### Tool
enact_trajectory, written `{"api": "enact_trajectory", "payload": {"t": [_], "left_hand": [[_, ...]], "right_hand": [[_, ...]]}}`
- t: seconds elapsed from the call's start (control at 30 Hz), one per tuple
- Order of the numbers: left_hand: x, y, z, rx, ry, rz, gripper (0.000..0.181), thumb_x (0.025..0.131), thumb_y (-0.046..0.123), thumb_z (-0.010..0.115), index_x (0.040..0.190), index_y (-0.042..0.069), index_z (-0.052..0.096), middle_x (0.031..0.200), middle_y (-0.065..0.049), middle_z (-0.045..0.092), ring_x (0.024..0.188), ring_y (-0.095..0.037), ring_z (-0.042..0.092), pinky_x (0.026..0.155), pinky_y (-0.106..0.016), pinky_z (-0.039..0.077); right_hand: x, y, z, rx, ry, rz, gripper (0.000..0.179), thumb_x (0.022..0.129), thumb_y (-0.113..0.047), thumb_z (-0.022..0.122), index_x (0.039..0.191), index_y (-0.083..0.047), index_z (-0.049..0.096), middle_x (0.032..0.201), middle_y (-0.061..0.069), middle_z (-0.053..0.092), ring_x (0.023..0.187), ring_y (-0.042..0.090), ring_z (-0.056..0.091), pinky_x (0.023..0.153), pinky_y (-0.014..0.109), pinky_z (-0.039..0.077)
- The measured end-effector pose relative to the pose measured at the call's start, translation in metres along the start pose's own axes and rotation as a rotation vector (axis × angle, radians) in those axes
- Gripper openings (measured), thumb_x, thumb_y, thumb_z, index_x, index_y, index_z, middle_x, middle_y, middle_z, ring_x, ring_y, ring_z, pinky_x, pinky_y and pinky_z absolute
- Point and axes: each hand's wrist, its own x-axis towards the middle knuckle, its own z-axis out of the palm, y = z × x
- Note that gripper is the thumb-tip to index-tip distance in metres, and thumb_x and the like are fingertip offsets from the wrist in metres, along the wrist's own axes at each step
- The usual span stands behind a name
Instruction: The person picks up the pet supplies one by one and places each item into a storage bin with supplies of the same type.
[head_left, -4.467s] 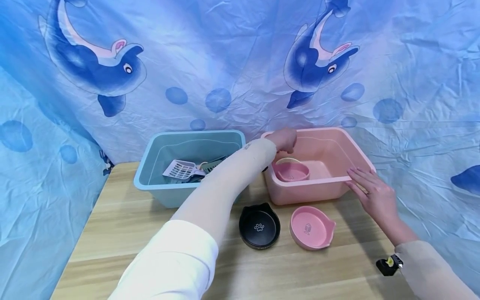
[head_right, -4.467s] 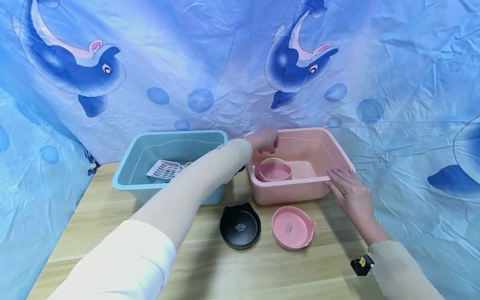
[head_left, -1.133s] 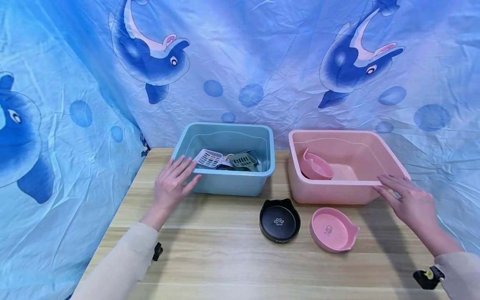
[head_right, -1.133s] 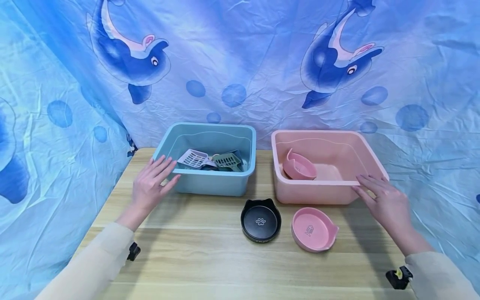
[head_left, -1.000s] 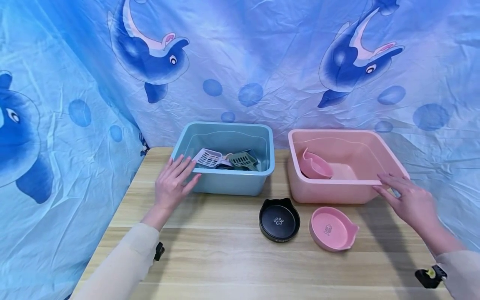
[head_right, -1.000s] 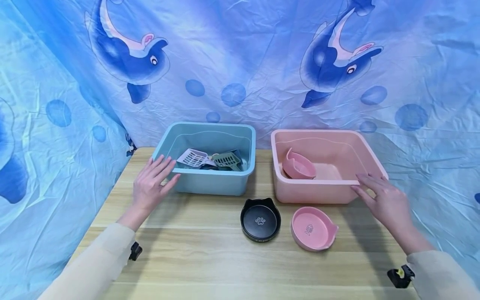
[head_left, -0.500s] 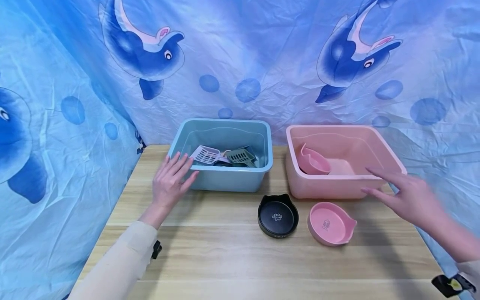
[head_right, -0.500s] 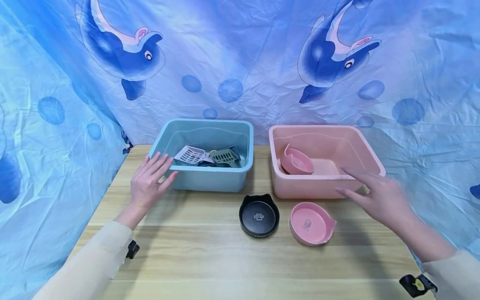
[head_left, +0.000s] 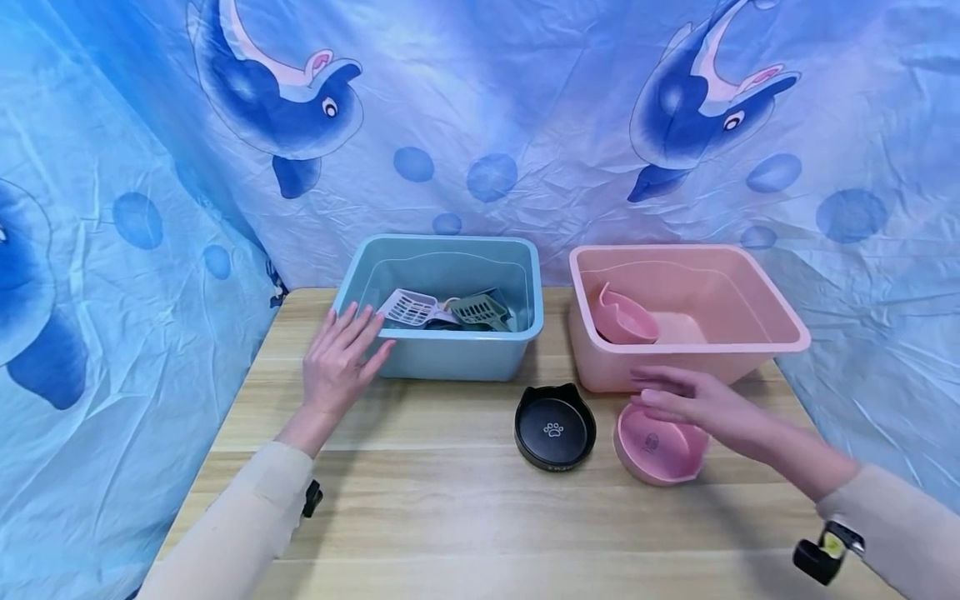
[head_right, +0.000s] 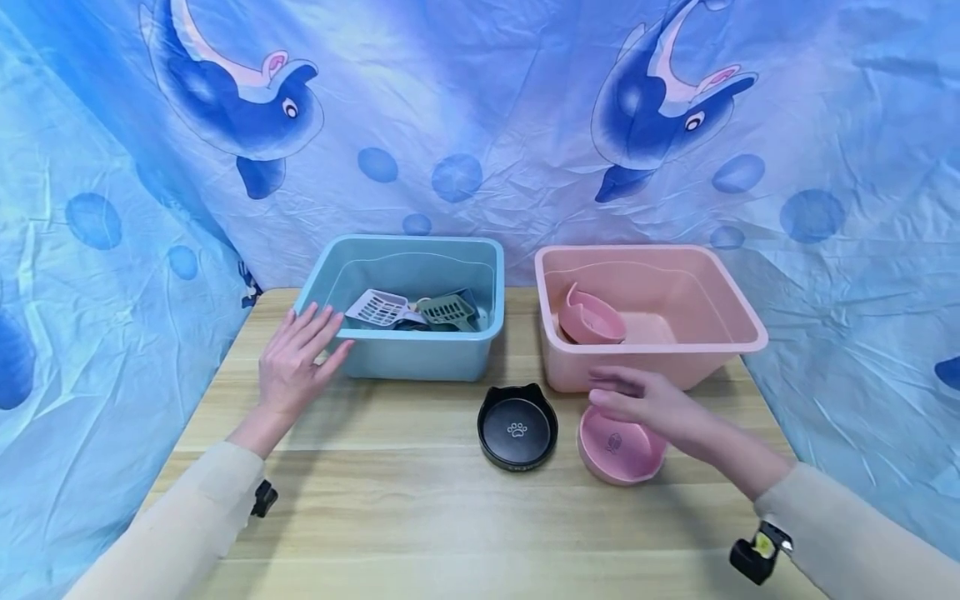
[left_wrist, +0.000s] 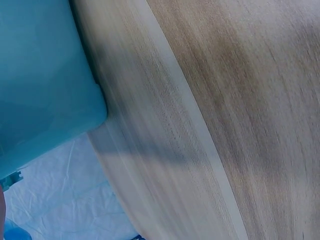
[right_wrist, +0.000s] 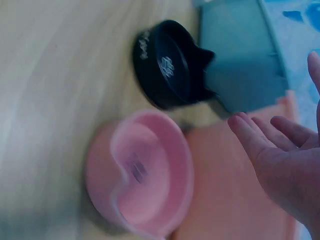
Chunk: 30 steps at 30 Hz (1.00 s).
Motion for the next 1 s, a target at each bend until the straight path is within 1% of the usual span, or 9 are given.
{"api": "enact_trajectory", "payload": {"t": [0.13, 0.33, 0.43, 0.5, 0.57, 0.63, 0.73, 0.83, 1.0], "left_hand": [[0.0, 0.0, 0.0, 0.009, -0.014, -0.001, 0.048, 0.095, 0.036, 0.077, 0.133, 0.007, 0.074, 0.134, -0.019, 0.071, 0.13, -0.043, 0.066, 0.117, -0.062, 0.046], [-0.001, 0.0, 0.003, 0.007, 0.0, 0.0, 0.05, 0.091, 0.031, 0.083, 0.134, 0.007, 0.074, 0.135, -0.019, 0.07, 0.131, -0.044, 0.065, 0.117, -0.063, 0.045], [-0.001, -0.001, 0.004, -0.001, 0.012, -0.002, 0.049, 0.093, 0.032, 0.081, 0.135, 0.007, 0.073, 0.136, -0.019, 0.07, 0.131, -0.043, 0.065, 0.117, -0.063, 0.045], [-0.001, -0.002, 0.004, -0.006, 0.017, -0.004, 0.049, 0.094, 0.033, 0.08, 0.135, 0.007, 0.073, 0.135, -0.019, 0.07, 0.13, -0.043, 0.066, 0.117, -0.064, 0.045], [-0.001, -0.002, 0.004, -0.009, 0.018, -0.009, 0.049, 0.095, 0.033, 0.08, 0.136, 0.008, 0.073, 0.135, -0.019, 0.07, 0.131, -0.043, 0.065, 0.117, -0.063, 0.045], [-0.001, -0.002, 0.004, -0.006, 0.013, -0.01, 0.049, 0.095, 0.034, 0.08, 0.136, 0.008, 0.073, 0.135, -0.019, 0.07, 0.131, -0.043, 0.066, 0.117, -0.063, 0.045], [0.0, -0.001, 0.004, -0.005, 0.009, -0.014, 0.048, 0.097, 0.037, 0.077, 0.134, 0.007, 0.074, 0.134, -0.019, 0.071, 0.13, -0.043, 0.066, 0.117, -0.063, 0.045], [0.0, 0.0, 0.004, -0.003, 0.005, -0.015, 0.048, 0.103, 0.044, 0.068, 0.133, 0.007, 0.075, 0.134, -0.019, 0.071, 0.13, -0.043, 0.066, 0.117, -0.063, 0.046], [0.0, -0.001, 0.006, -0.014, 0.017, -0.027, 0.055, 0.108, 0.054, 0.057, 0.132, 0.007, 0.075, 0.134, -0.018, 0.071, 0.13, -0.042, 0.066, 0.118, -0.062, 0.045]], "right_hand": [[0.021, 0.016, 0.011, 0.15, -0.092, 0.07, 0.067, 0.113, -0.022, 0.055, 0.162, 0.013, 0.025, 0.157, 0.034, 0.048, 0.138, 0.035, 0.062, 0.113, 0.048, 0.052], [0.043, 0.034, 0.022, 0.221, -0.128, 0.118, 0.069, 0.115, -0.026, 0.052, 0.158, 0.02, 0.024, 0.156, 0.038, 0.046, 0.147, 0.047, 0.048, 0.119, 0.051, 0.045], [0.052, 0.039, 0.027, 0.242, -0.118, 0.127, 0.068, 0.114, -0.025, 0.054, 0.156, 0.021, 0.027, 0.152, 0.038, 0.051, 0.145, 0.043, 0.051, 0.119, 0.055, 0.044], [0.058, 0.042, 0.03, 0.255, -0.105, 0.145, 0.065, 0.113, -0.025, 0.056, 0.154, 0.02, 0.033, 0.146, 0.033, 0.06, 0.14, 0.036, 0.058, 0.117, 0.056, 0.045], [0.064, 0.045, 0.033, 0.259, -0.108, 0.161, 0.059, 0.112, -0.025, 0.057, 0.147, 0.019, 0.041, 0.131, 0.024, 0.069, 0.128, 0.025, 0.066, 0.117, 0.056, 0.047], [0.069, 0.047, 0.034, 0.262, -0.111, 0.177, 0.054, 0.112, -0.025, 0.057, 0.144, 0.018, 0.046, 0.127, 0.019, 0.071, 0.123, 0.021, 0.067, 0.116, 0.055, 0.048], [0.074, 0.049, 0.036, 0.262, -0.132, 0.194, 0.056, 0.113, -0.026, 0.057, 0.147, 0.016, 0.046, 0.134, 0.026, 0.068, 0.129, 0.028, 0.066, 0.117, 0.055, 0.048], [0.077, 0.051, 0.038, 0.269, -0.142, 0.211, 0.063, 0.113, -0.028, 0.057, 0.156, 0.014, 0.039, 0.153, 0.032, 0.053, 0.144, 0.041, 0.053, 0.116, 0.055, 0.048], [0.083, 0.052, 0.043, 0.29, -0.162, 0.217, 0.063, 0.113, -0.028, 0.055, 0.156, 0.014, 0.038, 0.156, 0.033, 0.049, 0.148, 0.045, 0.046, 0.117, 0.054, 0.048]]}}
